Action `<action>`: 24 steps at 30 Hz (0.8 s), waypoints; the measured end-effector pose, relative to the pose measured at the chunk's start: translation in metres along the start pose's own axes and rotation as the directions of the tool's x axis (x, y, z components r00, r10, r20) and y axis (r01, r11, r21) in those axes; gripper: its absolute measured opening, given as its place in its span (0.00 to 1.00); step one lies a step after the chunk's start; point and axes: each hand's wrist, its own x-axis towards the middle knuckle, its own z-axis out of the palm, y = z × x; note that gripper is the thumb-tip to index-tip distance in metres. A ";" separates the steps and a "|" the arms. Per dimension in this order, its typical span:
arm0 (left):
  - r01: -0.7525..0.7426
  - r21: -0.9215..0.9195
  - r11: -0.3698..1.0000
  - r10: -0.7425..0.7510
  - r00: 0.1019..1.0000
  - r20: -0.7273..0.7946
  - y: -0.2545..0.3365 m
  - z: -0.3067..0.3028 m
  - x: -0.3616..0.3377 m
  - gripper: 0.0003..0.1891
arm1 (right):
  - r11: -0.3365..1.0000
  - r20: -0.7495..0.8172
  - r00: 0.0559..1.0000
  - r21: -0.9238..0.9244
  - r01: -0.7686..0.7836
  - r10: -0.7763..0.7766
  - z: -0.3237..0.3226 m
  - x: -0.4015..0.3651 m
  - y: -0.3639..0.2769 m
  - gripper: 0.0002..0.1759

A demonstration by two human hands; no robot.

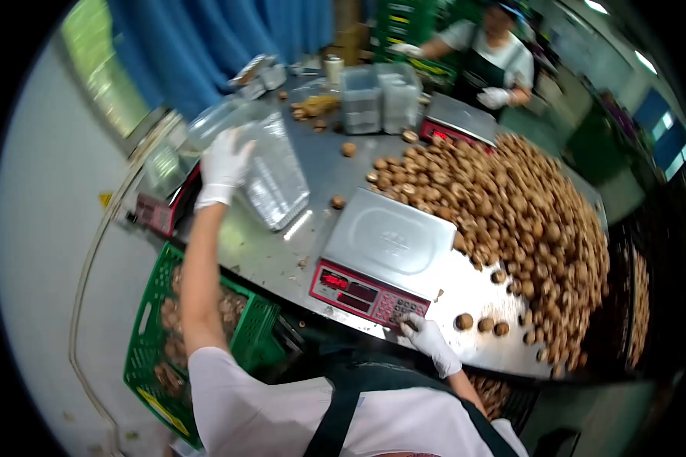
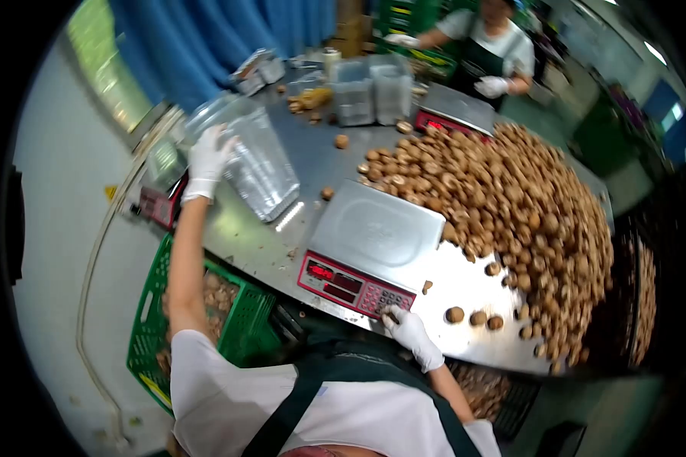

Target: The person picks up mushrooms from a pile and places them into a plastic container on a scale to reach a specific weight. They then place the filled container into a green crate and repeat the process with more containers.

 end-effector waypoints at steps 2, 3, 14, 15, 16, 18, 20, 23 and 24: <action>0.080 -0.093 0.992 -0.060 0.978 0.200 -0.024 0.019 0.023 0.18 | 0.997 -0.008 0.997 -0.021 -0.076 0.076 -0.009 -0.008 0.000 0.12; 0.151 -0.073 0.986 -0.116 0.929 0.351 -0.015 0.005 0.035 0.16 | 0.997 -0.037 0.997 -0.047 -0.062 0.061 -0.012 -0.012 0.007 0.13; 0.592 -0.113 0.798 -0.368 0.627 0.687 -0.213 0.099 0.134 0.15 | 0.993 -0.109 0.987 -0.016 -0.119 0.117 -0.035 -0.042 0.054 0.16; 0.579 -0.115 0.807 -0.354 0.630 0.691 -0.176 0.085 0.133 0.15 | 0.992 -0.120 0.985 -0.004 -0.126 0.125 -0.039 -0.044 0.057 0.16; 0.378 0.086 0.922 -0.373 0.805 0.462 -0.144 0.061 0.126 0.15 | 0.990 -0.112 0.984 -0.007 -0.140 0.138 -0.042 -0.046 0.058 0.16; 0.186 0.336 0.923 -0.270 0.936 0.225 -0.099 0.029 0.122 0.17 | 0.987 -0.102 0.982 0.003 -0.159 0.158 -0.047 -0.051 0.065 0.17; 0.345 0.234 0.909 -0.263 0.910 -0.321 -0.090 0.015 0.121 0.18 | 0.984 -0.116 0.978 0.015 -0.175 0.176 -0.050 -0.057 0.074 0.17; 0.297 0.076 0.952 -0.239 0.874 -0.423 -0.040 0.000 0.108 0.20 | 0.981 -0.161 0.968 0.033 -0.190 0.193 -0.059 -0.065 0.091 0.17; 0.191 0.003 0.982 -0.172 0.891 -0.419 -0.018 0.001 0.097 0.17 | 0.978 -0.174 0.963 0.021 -0.208 0.208 -0.062 -0.068 0.096 0.16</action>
